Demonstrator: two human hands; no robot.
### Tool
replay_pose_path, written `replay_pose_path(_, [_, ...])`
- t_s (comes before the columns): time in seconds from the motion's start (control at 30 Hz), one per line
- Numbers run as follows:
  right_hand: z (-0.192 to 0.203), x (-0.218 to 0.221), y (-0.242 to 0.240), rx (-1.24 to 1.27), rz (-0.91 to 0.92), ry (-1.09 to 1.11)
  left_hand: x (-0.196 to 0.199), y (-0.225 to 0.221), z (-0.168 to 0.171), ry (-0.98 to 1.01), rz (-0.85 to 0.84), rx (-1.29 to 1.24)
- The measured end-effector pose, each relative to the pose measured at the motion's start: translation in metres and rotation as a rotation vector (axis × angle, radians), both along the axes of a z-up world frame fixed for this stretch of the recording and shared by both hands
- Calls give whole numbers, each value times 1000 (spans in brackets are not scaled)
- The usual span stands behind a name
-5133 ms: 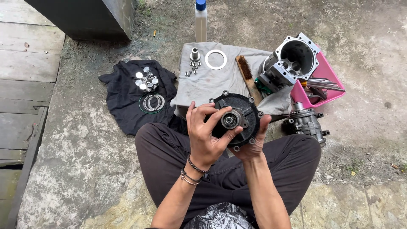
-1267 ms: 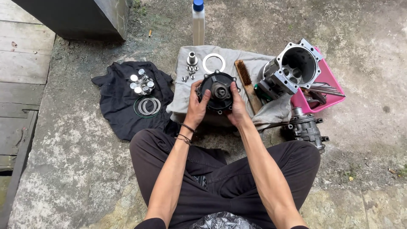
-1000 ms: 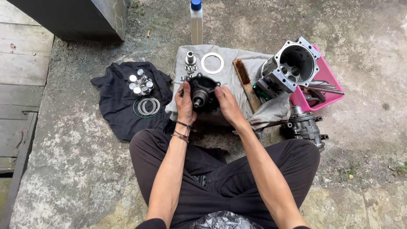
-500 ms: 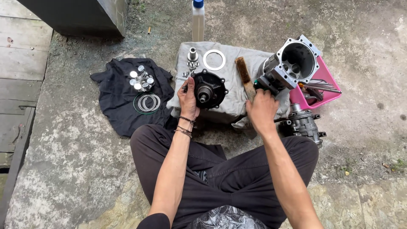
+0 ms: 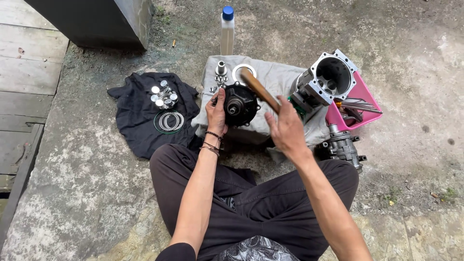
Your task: Cleaning and assembling the internal components of an automotive air conditioning compressor
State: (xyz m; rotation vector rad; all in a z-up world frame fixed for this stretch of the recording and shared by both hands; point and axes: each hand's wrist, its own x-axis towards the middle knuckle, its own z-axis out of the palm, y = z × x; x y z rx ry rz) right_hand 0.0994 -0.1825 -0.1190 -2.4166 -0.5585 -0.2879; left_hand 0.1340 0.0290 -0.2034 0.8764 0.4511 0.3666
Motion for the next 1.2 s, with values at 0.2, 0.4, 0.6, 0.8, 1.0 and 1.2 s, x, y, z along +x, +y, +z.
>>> replay_pose_path(0.2, [-27, 4, -8, -387, -69, -368, 1, -1, -2, 17, -10, 32])
replay_pose_path(0.4, [-15, -3, -21, -365, -260, -242, 6, -6, -1, 60, -29, 54])
replay_pose_path(0.6, [-23, -12, -9, -213, -191, -82, 2, -15, 10, 80, -9, 128])
replay_pose_path(0.8, [-14, -30, 8, -80, -178, 5, 9, -8, -2, 118, 10, 35])
replay_pose_path(1.0, [-16, -25, 0, 37, -182, -22, 13, -9, -7, 117, 29, 23])
replay_pose_path(1.2, [-20, -47, -23, -24, -182, 120, 6, -7, 7, 128, 63, 60])
